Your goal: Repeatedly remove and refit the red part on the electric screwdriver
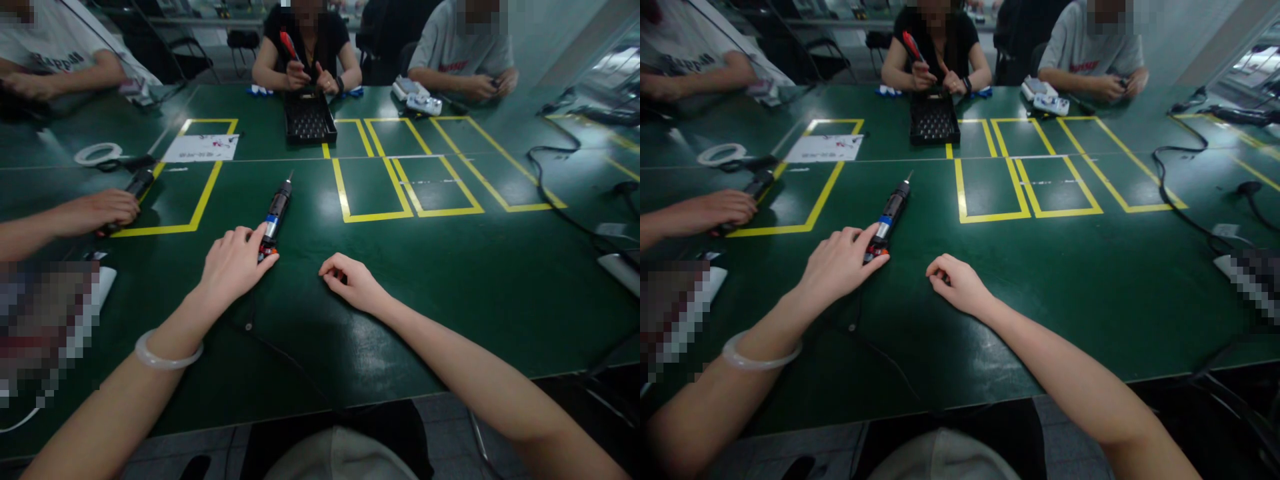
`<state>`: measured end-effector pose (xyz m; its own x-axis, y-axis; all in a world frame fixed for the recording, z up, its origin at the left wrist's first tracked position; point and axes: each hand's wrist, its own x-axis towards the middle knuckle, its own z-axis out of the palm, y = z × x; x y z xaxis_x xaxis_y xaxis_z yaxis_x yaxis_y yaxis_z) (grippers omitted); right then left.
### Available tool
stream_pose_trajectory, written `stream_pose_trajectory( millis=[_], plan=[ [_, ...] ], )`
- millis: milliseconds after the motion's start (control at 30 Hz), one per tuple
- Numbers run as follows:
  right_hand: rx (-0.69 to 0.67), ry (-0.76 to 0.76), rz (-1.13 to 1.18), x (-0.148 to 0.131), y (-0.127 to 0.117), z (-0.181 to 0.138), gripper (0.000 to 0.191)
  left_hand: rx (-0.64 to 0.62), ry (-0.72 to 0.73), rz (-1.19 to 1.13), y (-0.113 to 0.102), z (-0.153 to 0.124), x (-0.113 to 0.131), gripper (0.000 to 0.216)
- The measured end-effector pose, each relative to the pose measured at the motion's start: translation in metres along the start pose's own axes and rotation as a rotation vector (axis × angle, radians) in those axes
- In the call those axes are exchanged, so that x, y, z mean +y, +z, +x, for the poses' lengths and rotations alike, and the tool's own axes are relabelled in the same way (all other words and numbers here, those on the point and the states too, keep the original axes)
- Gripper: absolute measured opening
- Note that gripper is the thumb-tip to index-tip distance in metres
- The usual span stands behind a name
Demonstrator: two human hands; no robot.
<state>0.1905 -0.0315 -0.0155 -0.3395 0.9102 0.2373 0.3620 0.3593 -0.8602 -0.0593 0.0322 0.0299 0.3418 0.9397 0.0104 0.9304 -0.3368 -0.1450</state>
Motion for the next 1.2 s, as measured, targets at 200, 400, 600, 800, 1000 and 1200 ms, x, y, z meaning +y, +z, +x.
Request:
stream_pose_trajectory(
  millis=[200, 400, 600, 800, 1000, 1200],
  plan=[
    [-0.026, 0.024, 0.013, 0.0, 0.0, 0.0, 0.01, -0.055, -0.226, -0.008, 0.007, 0.014, -0.061, 0.076],
    [-0.026, 0.038, 0.01, 0.001, 0.0, 0.001, 0.011, -0.017, -0.378, -0.056, 0.018, 0.015, -0.119, 0.081],
    [-0.039, 0.055, 0.007, 0.0, 0.0, 0.0, 0.011, 0.179, -0.427, -0.024, 0.03, 0.006, -0.136, 0.069],
    [-0.036, 0.063, 0.025, 0.0, 0.0, 0.0, 0.011, 0.193, -0.393, 0.026, 0.029, 0.004, -0.125, 0.057],
    [-0.033, 0.071, 0.027, -0.001, -0.001, 0.001, 0.011, 0.191, -0.4, 0.0, 0.028, 0.004, -0.127, 0.061],
    [-0.033, 0.069, 0.028, -0.003, -0.002, 0.002, 0.01, 0.206, -0.44, -0.025, 0.028, 0.003, -0.123, 0.061]
  ],
)
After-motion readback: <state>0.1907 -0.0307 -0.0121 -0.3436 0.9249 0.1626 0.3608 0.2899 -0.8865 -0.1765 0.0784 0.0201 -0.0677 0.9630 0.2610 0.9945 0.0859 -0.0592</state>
